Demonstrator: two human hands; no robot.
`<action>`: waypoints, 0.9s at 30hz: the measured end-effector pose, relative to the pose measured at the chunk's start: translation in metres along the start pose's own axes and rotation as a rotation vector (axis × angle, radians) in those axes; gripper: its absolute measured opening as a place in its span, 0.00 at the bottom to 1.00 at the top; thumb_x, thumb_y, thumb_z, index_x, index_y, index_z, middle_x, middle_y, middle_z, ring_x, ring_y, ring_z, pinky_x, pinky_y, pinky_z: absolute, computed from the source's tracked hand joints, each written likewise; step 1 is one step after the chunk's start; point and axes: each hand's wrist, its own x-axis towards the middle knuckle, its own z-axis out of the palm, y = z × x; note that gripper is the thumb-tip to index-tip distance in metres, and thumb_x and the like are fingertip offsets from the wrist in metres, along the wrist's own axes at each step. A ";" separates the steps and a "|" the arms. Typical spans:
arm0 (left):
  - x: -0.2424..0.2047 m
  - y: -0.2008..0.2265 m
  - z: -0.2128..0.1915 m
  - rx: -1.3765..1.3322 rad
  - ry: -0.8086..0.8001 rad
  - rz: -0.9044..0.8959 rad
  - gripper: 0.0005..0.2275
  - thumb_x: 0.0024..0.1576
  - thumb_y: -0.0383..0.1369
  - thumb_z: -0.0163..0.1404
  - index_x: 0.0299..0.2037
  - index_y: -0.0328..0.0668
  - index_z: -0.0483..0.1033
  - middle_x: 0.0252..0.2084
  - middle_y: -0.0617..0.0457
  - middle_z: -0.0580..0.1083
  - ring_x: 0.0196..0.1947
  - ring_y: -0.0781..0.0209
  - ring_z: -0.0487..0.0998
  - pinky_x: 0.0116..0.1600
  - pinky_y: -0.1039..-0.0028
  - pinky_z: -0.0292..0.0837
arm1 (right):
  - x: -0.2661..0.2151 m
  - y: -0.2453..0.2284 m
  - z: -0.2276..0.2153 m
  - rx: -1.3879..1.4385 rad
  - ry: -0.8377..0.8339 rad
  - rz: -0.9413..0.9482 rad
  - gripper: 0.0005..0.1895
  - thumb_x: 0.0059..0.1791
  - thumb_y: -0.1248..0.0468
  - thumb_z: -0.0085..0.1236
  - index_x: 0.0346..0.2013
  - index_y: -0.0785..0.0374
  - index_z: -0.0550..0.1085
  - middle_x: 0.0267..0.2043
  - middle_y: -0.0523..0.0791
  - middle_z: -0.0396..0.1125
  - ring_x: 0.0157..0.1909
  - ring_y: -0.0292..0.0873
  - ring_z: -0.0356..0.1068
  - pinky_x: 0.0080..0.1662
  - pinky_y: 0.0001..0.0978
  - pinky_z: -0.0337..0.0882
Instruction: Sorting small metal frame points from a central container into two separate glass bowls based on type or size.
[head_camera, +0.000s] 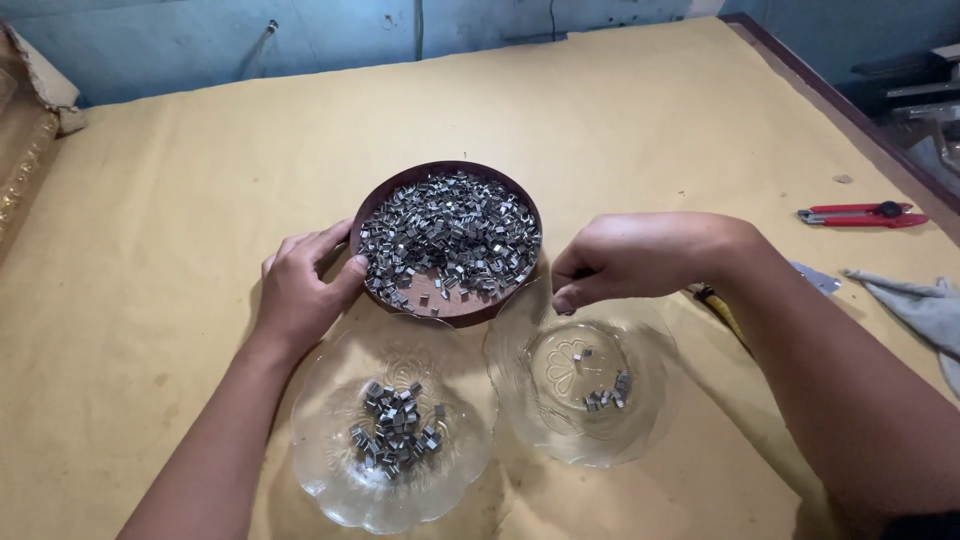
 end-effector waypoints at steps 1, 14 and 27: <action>0.000 0.001 0.000 0.001 0.001 -0.003 0.24 0.44 0.48 0.43 0.54 0.62 0.64 0.47 0.62 0.69 0.55 0.60 0.61 0.61 0.62 0.44 | 0.001 0.002 0.001 -0.001 -0.002 -0.003 0.13 0.43 0.57 0.47 0.27 0.60 0.76 0.16 0.45 0.62 0.23 0.38 0.57 0.31 0.26 0.62; 0.000 0.002 0.001 -0.005 0.027 0.017 0.23 0.45 0.47 0.44 0.53 0.61 0.65 0.46 0.61 0.70 0.54 0.60 0.62 0.61 0.61 0.44 | 0.006 0.006 0.006 -0.014 -0.016 0.012 0.06 0.34 0.59 0.55 0.19 0.58 0.74 0.16 0.40 0.68 0.19 0.34 0.67 0.27 0.20 0.67; 0.000 0.000 0.001 -0.007 0.035 0.034 0.23 0.45 0.47 0.44 0.53 0.61 0.66 0.45 0.61 0.70 0.54 0.59 0.63 0.60 0.62 0.46 | 0.008 0.012 0.012 0.034 0.020 0.003 0.07 0.29 0.65 0.53 0.20 0.58 0.75 0.16 0.41 0.68 0.15 0.34 0.65 0.23 0.21 0.66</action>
